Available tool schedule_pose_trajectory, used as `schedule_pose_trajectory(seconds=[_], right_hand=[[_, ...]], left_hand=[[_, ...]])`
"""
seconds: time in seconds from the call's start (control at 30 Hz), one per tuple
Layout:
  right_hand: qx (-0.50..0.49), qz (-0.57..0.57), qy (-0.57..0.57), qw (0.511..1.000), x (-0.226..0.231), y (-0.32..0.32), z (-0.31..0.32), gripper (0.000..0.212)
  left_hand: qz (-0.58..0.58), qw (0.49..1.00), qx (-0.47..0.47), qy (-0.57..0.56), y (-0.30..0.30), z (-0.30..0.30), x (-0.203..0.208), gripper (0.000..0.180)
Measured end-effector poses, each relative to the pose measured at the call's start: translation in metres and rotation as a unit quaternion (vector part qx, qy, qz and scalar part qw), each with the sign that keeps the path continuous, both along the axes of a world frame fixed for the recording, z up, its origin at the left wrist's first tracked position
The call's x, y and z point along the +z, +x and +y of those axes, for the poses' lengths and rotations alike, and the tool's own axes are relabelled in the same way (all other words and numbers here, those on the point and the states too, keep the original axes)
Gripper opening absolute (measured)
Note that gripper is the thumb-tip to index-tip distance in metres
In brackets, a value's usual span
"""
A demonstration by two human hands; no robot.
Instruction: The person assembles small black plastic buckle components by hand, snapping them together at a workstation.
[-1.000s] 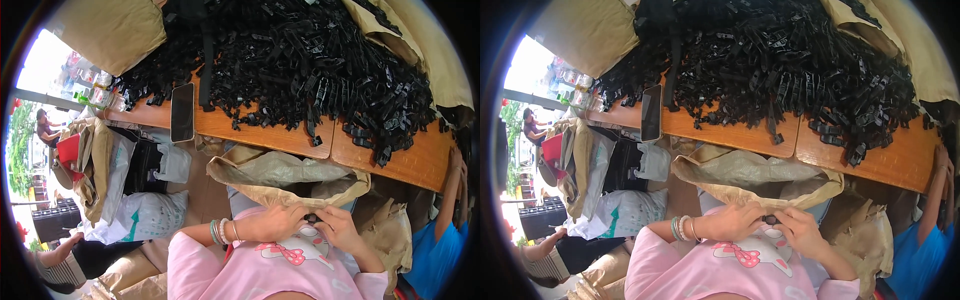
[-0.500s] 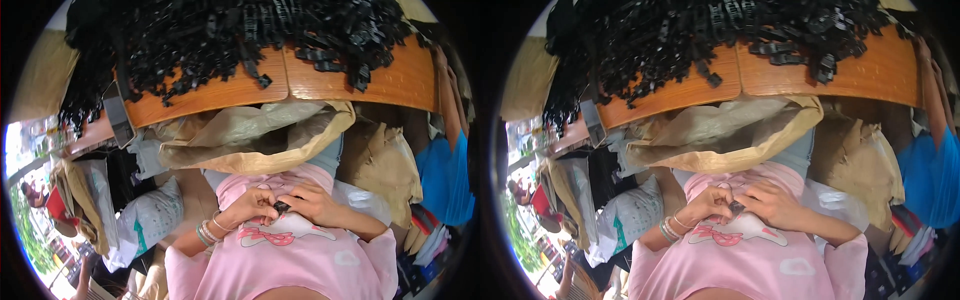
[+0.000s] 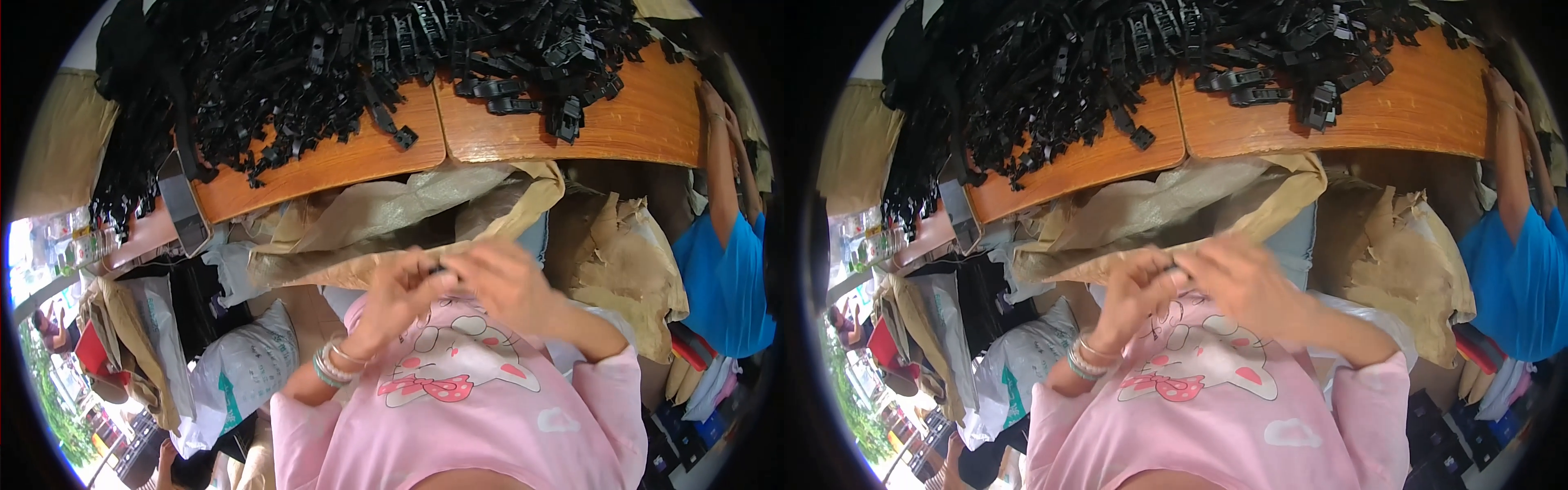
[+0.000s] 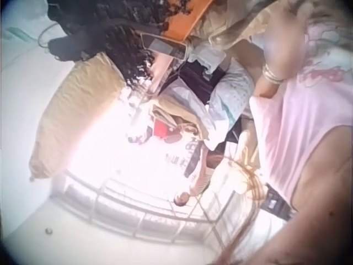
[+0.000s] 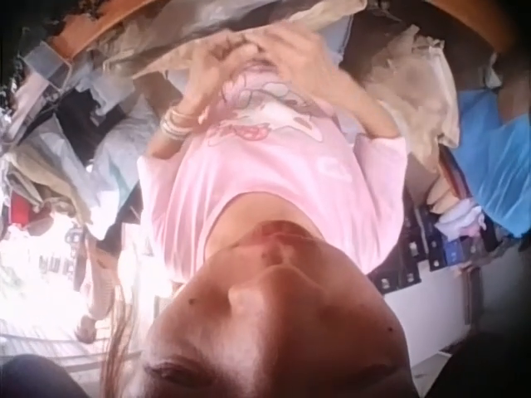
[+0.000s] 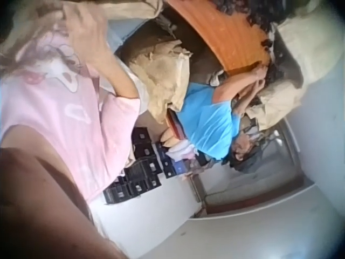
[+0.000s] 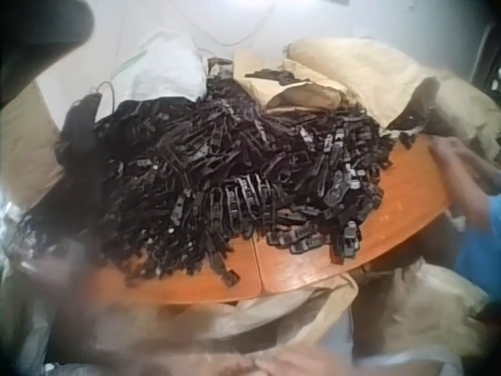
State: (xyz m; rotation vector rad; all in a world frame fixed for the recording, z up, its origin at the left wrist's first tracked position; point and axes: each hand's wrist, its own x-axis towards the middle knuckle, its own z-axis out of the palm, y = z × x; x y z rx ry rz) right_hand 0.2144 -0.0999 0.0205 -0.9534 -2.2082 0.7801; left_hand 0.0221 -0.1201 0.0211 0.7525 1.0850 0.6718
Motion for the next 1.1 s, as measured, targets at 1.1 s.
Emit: schedule_pose_trajectory(seconds=[1.1], right_hand=[[-0.095, -0.262, 0.369, 0.887, 0.013, 0.007, 0.191, 0.041]], left_hand=[[0.487, 0.75, 0.131, 0.428, -0.032, 0.095, -0.026, 0.019]])
